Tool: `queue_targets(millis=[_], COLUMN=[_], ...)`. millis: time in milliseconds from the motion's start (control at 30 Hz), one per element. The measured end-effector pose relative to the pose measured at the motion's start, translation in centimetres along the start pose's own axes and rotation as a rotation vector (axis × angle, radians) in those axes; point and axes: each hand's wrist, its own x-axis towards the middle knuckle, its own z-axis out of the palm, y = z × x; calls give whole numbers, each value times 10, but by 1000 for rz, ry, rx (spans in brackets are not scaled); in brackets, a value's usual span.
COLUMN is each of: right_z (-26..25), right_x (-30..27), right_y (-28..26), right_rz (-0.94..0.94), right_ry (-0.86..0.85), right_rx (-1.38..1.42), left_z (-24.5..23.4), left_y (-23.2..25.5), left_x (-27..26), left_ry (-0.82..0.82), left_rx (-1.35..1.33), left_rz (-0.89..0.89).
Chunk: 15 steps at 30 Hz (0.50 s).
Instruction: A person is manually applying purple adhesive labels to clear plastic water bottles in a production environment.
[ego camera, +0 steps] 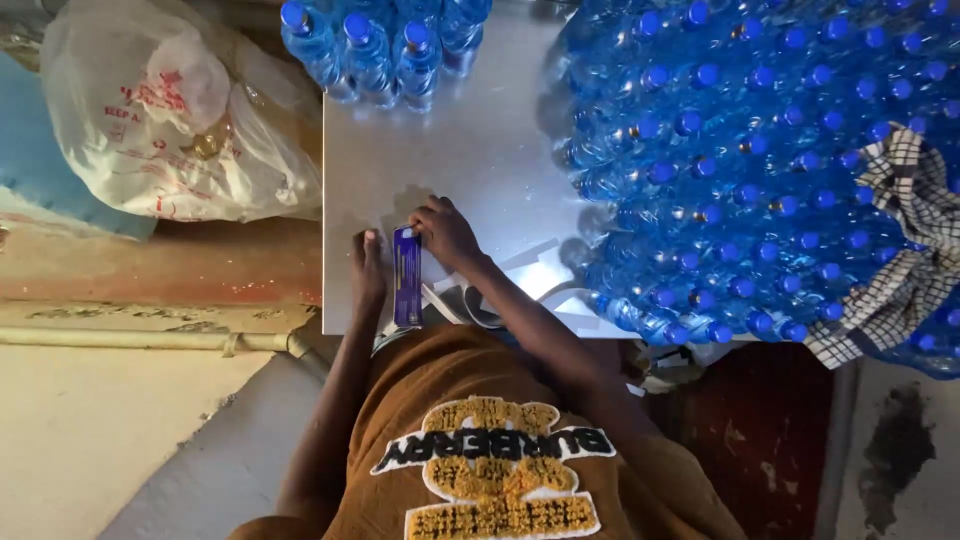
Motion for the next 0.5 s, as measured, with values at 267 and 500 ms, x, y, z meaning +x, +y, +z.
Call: queue_targets(millis=[267, 500], right_z=[-71, -100], right_x=[-23, -37], right_y=[-29, -50], right_rz=[-129, -36], right_ry=[116, 358], right_rx=[108, 405], left_z=[2, 30], left_y=[64, 99], left_x=[16, 37], left_ry=[-1, -465], left_rx=[114, 229], left_rz=[343, 337])
